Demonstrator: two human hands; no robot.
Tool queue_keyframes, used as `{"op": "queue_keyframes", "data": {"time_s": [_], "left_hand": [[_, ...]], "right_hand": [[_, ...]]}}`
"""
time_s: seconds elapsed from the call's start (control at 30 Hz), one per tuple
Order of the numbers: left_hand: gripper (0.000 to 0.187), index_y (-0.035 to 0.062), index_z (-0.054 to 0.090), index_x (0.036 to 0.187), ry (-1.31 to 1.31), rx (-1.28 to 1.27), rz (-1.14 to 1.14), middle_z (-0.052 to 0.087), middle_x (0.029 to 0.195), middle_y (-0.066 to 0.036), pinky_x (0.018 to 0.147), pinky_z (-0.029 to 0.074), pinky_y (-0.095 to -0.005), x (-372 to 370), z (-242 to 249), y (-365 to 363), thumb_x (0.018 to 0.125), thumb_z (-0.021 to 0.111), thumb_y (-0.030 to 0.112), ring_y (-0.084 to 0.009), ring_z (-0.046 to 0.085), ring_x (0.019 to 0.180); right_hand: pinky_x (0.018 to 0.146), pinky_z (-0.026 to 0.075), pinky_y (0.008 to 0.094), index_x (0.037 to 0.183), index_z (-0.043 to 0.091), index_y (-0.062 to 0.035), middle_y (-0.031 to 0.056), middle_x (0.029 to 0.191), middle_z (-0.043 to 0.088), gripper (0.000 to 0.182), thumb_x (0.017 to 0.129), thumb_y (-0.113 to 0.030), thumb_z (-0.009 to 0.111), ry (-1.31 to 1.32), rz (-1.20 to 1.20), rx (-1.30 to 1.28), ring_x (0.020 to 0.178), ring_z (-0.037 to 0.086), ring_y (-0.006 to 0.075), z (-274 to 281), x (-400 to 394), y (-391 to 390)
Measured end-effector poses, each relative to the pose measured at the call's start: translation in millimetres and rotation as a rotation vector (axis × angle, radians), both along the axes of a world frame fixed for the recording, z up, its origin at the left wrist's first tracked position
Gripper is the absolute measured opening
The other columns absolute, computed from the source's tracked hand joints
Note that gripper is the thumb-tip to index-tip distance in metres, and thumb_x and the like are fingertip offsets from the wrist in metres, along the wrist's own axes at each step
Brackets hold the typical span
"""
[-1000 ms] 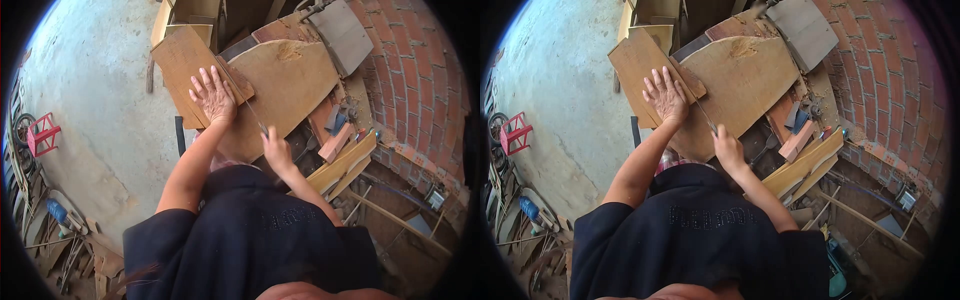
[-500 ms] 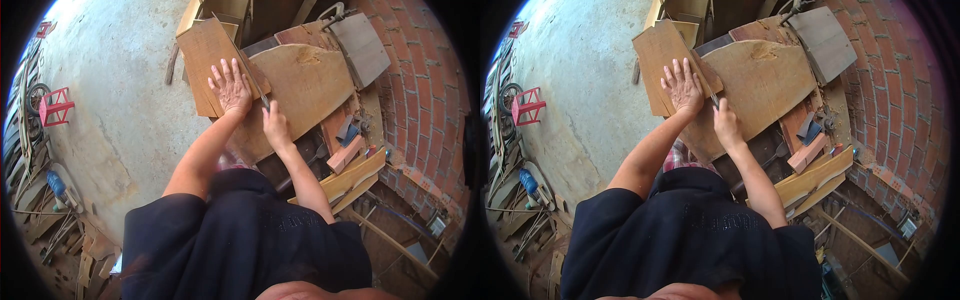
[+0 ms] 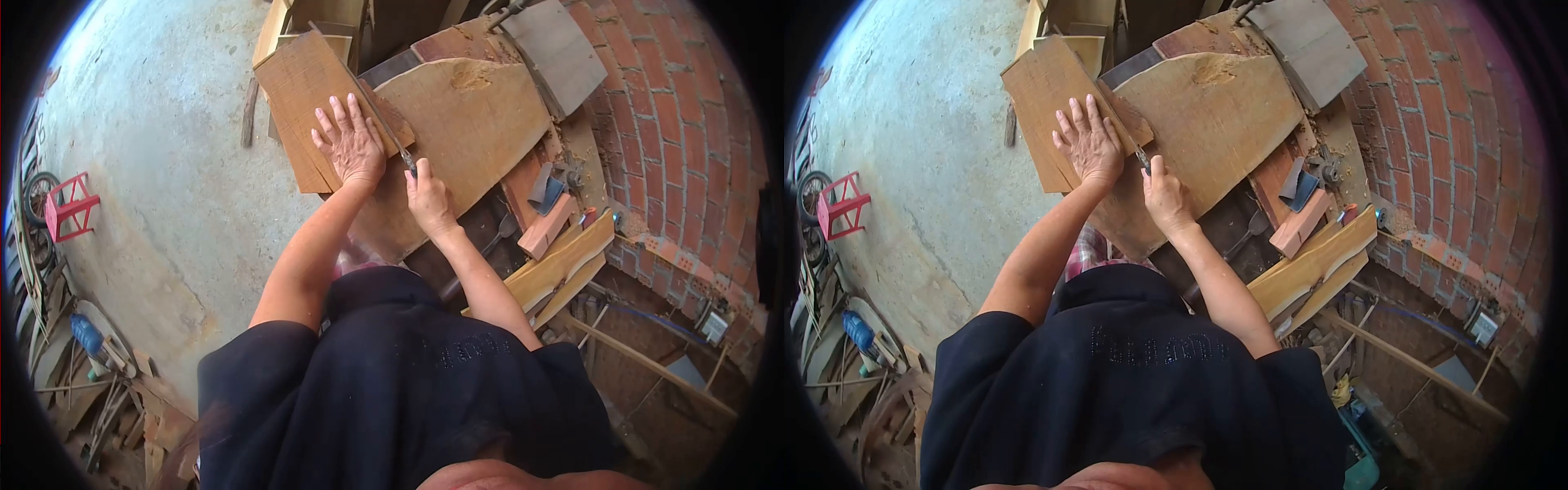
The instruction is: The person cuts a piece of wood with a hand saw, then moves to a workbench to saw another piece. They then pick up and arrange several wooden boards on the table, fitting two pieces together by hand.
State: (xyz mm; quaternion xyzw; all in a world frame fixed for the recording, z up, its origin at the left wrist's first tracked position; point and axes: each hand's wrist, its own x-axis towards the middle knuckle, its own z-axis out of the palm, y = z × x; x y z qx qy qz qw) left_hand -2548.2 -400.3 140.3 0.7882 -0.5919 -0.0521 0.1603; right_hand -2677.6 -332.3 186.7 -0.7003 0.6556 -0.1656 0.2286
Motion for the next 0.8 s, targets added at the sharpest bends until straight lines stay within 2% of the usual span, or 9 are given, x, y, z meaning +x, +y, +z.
{"op": "queue_keyframes", "data": {"time_s": [0.13,0.23,0.27,0.4,0.47,0.53,0.63,0.73,0.8], "left_hand": [[0.053,0.0147,0.036,0.144,0.019,-0.037,-0.060,0.028,0.151,-0.013,0.110,0.012,-0.0571,8,-3,4,0.095,0.041,0.035,-0.0370,0.018,0.141],[0.054,0.0152,0.039,0.142,0.186,0.013,-0.439,0.035,0.147,-0.013,0.108,0.022,-0.0477,60,21,31,0.092,0.050,0.033,-0.0330,0.030,0.136],[0.054,0.0150,0.039,0.142,0.167,0.028,-0.415,0.035,0.146,-0.013,0.107,0.024,-0.0469,75,35,53,0.091,0.053,0.030,-0.0333,0.031,0.134],[0.071,0.0137,0.031,0.146,0.220,0.685,-0.168,0.028,0.146,-0.025,0.105,0.029,-0.0495,166,49,143,0.088,0.057,0.046,-0.0421,0.033,0.131],[0.077,0.0012,0.029,0.144,0.565,1.140,0.004,0.048,0.130,-0.023,0.080,0.049,-0.0391,210,48,175,0.089,0.055,0.049,-0.0326,0.060,0.102],[0.072,-0.0037,0.036,0.139,0.717,1.121,-0.095,0.059,0.115,-0.019,0.068,0.050,-0.0323,207,83,193,0.090,0.056,0.045,-0.0243,0.065,0.087],[0.056,-0.0023,0.045,0.132,0.967,1.204,0.033,0.063,0.109,-0.015,0.070,0.050,-0.0295,204,81,204,0.091,0.060,0.032,-0.0194,0.064,0.091],[0.040,-0.0017,0.053,0.124,0.938,1.043,-0.089,0.064,0.110,-0.010,0.072,0.049,-0.0284,247,8,251,0.089,0.062,0.017,-0.0149,0.063,0.088],[0.040,-0.0016,0.053,0.124,0.917,1.052,-0.109,0.064,0.110,-0.010,0.072,0.049,-0.0284,255,9,244,0.089,0.062,0.017,-0.0149,0.063,0.088]], "right_hand": [[0.054,0.047,0.0539,0.100,0.038,-0.0081,0.0214,0.075,0.062,0.021,0.095,-0.024,0.051,0.000,-0.027,0.044,0.067,0.060,0.0451,-2,-2,2],[0.055,0.050,0.0519,0.102,0.040,-0.0084,0.0201,0.076,0.064,0.018,0.094,-0.022,0.049,0.026,-0.040,0.057,0.067,0.063,0.0420,0,-2,5],[0.056,0.051,0.0518,0.102,0.040,-0.0074,0.0210,0.077,0.064,0.016,0.094,-0.020,0.048,0.018,-0.034,0.107,0.069,0.064,0.0419,2,-3,4],[0.060,0.054,0.0482,0.098,0.042,-0.0032,0.0228,0.077,0.063,0.012,0.091,-0.011,0.047,0.008,-0.032,0.049,0.075,0.066,0.0412,12,-4,9],[0.052,0.053,0.0450,0.095,0.044,-0.0025,0.0199,0.072,0.061,0.013,0.088,-0.011,0.051,0.038,-0.034,-0.105,0.065,0.065,0.0366,-3,-4,12],[0.052,0.054,0.0437,0.095,0.045,-0.0025,0.0193,0.071,0.060,0.012,0.087,-0.010,0.051,0.050,-0.033,-0.113,0.064,0.066,0.0355,2,-4,12],[0.052,0.054,0.0422,0.094,0.045,-0.0022,0.0185,0.071,0.060,0.012,0.086,-0.009,0.051,0.049,-0.050,-0.123,0.064,0.066,0.0338,-3,-5,16],[0.053,0.054,0.0429,0.095,0.045,-0.0023,0.0184,0.070,0.060,0.013,0.086,-0.009,0.052,0.017,-0.050,-0.116,0.065,0.066,0.0344,-6,-6,16],[0.056,0.055,0.0440,0.097,0.044,-0.0030,0.0192,0.071,0.060,0.014,0.087,-0.010,0.051,-0.026,-0.039,-0.127,0.066,0.066,0.0355,-11,-5,15]]}}
